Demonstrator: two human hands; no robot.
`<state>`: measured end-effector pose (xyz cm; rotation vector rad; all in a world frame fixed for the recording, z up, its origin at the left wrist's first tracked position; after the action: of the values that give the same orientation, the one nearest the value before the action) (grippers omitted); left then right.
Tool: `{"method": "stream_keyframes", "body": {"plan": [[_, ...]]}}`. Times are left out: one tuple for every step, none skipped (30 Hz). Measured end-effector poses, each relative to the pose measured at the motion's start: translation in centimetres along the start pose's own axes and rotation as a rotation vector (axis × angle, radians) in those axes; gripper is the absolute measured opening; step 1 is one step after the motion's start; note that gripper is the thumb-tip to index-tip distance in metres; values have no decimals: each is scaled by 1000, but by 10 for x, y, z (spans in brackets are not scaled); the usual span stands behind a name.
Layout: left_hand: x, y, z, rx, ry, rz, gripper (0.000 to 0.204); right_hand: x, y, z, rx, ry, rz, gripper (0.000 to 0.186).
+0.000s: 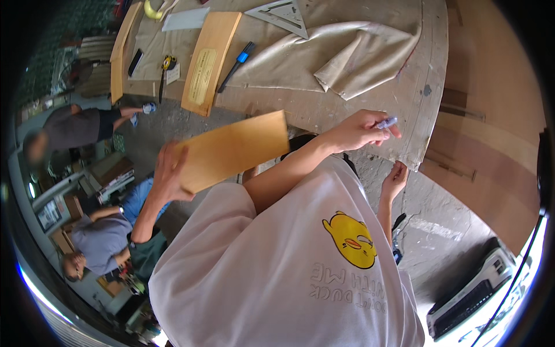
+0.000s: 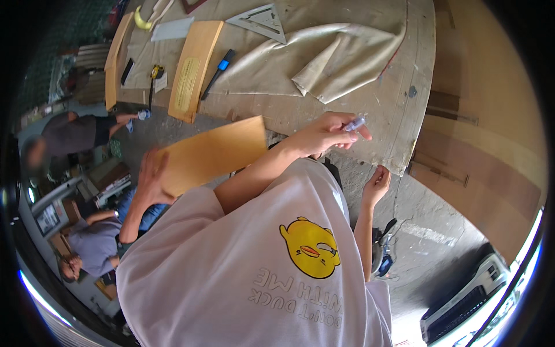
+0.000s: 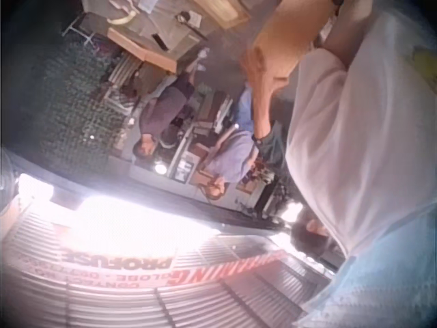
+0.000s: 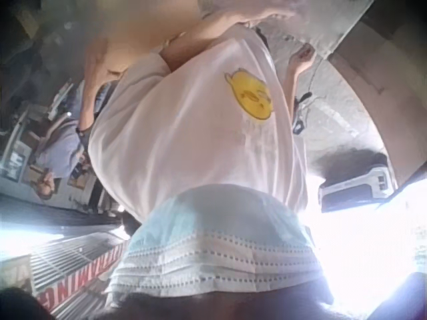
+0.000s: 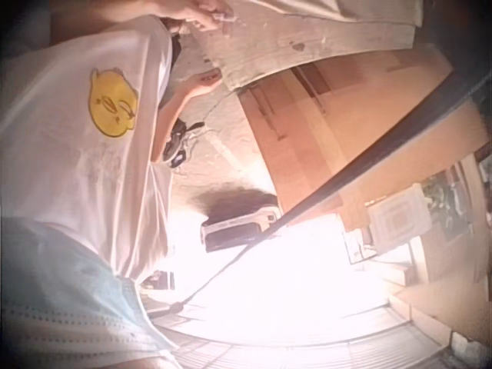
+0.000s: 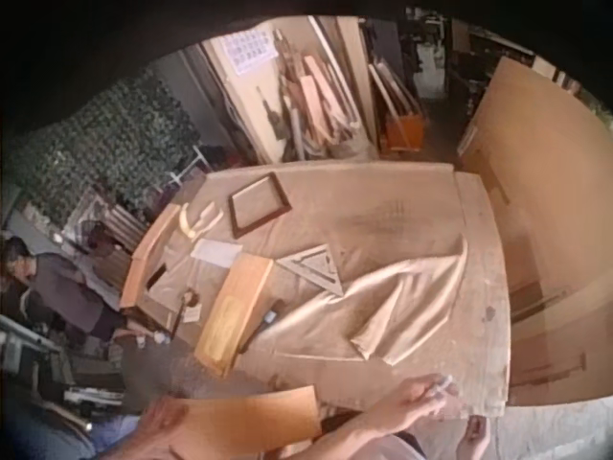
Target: The person marks a wooden board using a speed square and marker, then moves to a miter saw to cut the board along the marked line. The person sits on the floor while operating the saw and completes the cut.
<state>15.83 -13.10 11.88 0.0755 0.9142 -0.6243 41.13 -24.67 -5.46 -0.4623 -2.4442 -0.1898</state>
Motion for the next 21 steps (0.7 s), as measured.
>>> {"method": "stream_keyframes", "body": {"plan": [[-4, -6, -5, -55, 11, 33, 20, 7, 11, 5, 27, 14, -41, 16], [-5, -13, -12, -131, -2, 80, 20, 18, 24, 9, 50, 25, -84, 16], [-3, -21, -24, -212, -11, 123, 20, 41, 37, 15, 119, 39, -117, 15], [-1, -29, -35, -286, -23, 165, 21, 61, 51, 19, 151, 20, -202, 17], [-2, -37, -44, -366, -27, 182, 22, 82, 64, 28, 185, 11, -288, 18], [0, -44, -53, -445, -55, 208, 23, 99, 74, 42, 215, 4, -373, 19], [2, -52, -64, -525, -83, 235, 23, 108, 85, 60, 309, -40, -307, 27], [6, -60, -76, -603, -112, 263, 24, 115, 95, 80, 401, -87, -242, 34], [10, -69, -87, -665, -119, 280, 25, 123, 105, 97, 340, -211, -242, 39], [10, -75, -95, -713, -106, 308, 25, 128, 113, 115, 269, -340, -237, 43], [8, -85, -102, -773, -89, 336, 25, 135, 118, 129, 204, -458, -235, 48], [6, -95, -109, -829, -74, 364, 26, 144, 119, 140, 232, -504, -224, 51], [6, -103, -115, -859, -76, 374, 26, 151, 120, 149, 258, -550, -211, 54], [6, -112, -121, -902, -88, 401, 25, 158, 119, 158, 289, -594, -200, 58], [7, -118, -127, -939, -100, 427, 25, 162, 120, 164, 349, -601, -188, 51], [7, -123, -133, -972, -113, 450, 24, 164, 120, 165, 365, -594, -196, 49], [9, -129, -140, -1012, -45, 448, 25, 159, 120, 167, 384, -588, -207, 46], [10, -135, -149, -1057, 21, 449, 26, 157, 121, 166, 406, -582, -225, 43], [12, -141, -157, -1100, 87, 447, 27, 150, 122, 158, 396, -586, -217, 39], [14, -143, -167, -1102, 257, 385, 27, 139, 121, 145, 388, -592, -209, 35], [14, -138, -177, -1083, 422, 326, 28, 111, 133, 132, 346, -570, -160, 33]]}}
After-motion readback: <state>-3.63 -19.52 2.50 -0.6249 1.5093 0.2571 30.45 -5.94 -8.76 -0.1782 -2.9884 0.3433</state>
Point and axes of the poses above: each hand's wrist, its own y-axis towards the middle knuckle, its own z-axis out of the palm, x = y × z, the point moved 5 cm from there along y, towards the middle knuckle, and after that the axes turned 11 degrees about -y, right-handed, at the moved point
